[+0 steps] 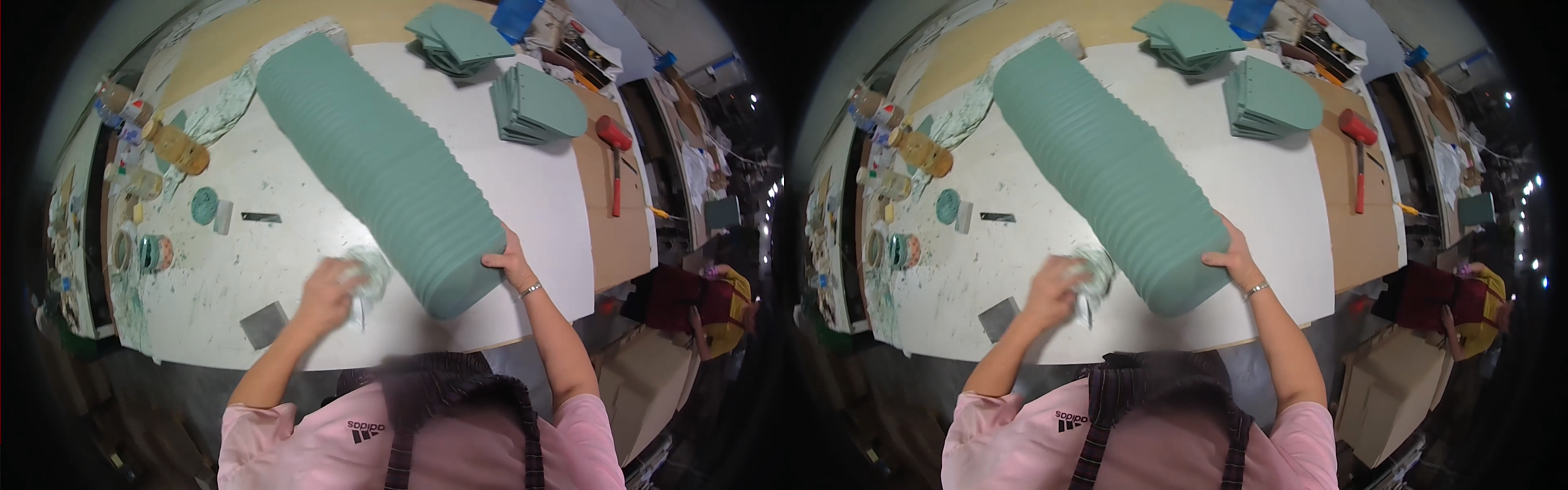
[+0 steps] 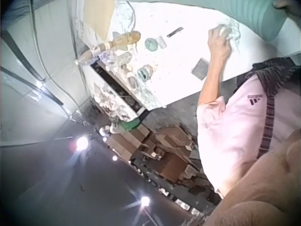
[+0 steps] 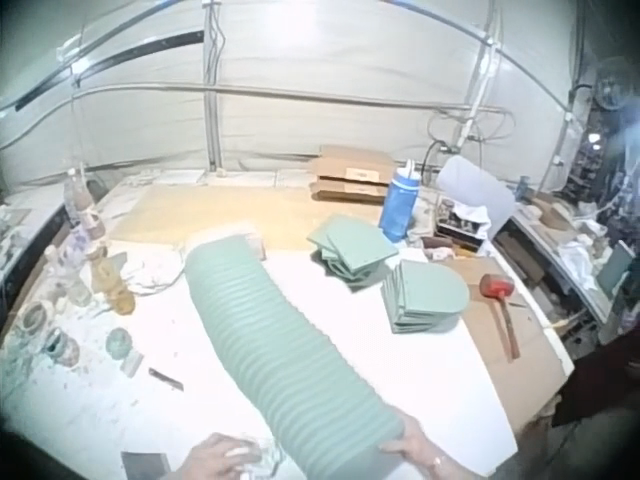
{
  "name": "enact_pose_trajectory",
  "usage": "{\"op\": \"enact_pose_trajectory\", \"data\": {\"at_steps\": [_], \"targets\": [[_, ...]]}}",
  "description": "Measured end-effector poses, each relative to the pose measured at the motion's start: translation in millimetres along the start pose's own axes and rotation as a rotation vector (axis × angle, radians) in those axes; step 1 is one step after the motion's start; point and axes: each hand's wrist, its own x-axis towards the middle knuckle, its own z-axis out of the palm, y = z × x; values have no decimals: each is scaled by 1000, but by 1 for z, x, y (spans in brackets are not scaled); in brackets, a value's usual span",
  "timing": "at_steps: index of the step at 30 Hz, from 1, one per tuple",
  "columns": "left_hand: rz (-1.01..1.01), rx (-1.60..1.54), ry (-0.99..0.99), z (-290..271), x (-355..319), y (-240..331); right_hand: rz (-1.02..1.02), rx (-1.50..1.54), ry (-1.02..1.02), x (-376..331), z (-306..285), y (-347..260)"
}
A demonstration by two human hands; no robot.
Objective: The person sands the edges of a stack of green curved panels using a sanding block and wipes the surfaces with a cloth.
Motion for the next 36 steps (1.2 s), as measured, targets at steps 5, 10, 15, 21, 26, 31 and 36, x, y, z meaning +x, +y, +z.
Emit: {"op": "enact_pose_trajectory", "data": {"at_steps": [5, 10, 15, 21, 26, 31, 36], "targets": [[83, 75, 273, -56, 115, -1, 54, 16, 62, -6, -4, 4], [202, 261, 183, -6, 223, -8, 74, 35, 47, 0, 3, -2], [208, 228, 107, 0, 238, -1, 82, 41, 51, -3, 1, 5], [90, 178, 132, -37, 129, -22, 58, -24, 38, -8, -4, -1], [75, 280, 142, -40, 152, -5, 70, -27, 29, -5, -4, -3], [125, 290, 148, -22, 215, -1, 63, -13, 7, 1, 3, 0], [27, 348, 102, -41, 175, 7, 53, -3, 42, -4, -2, 8]]}}
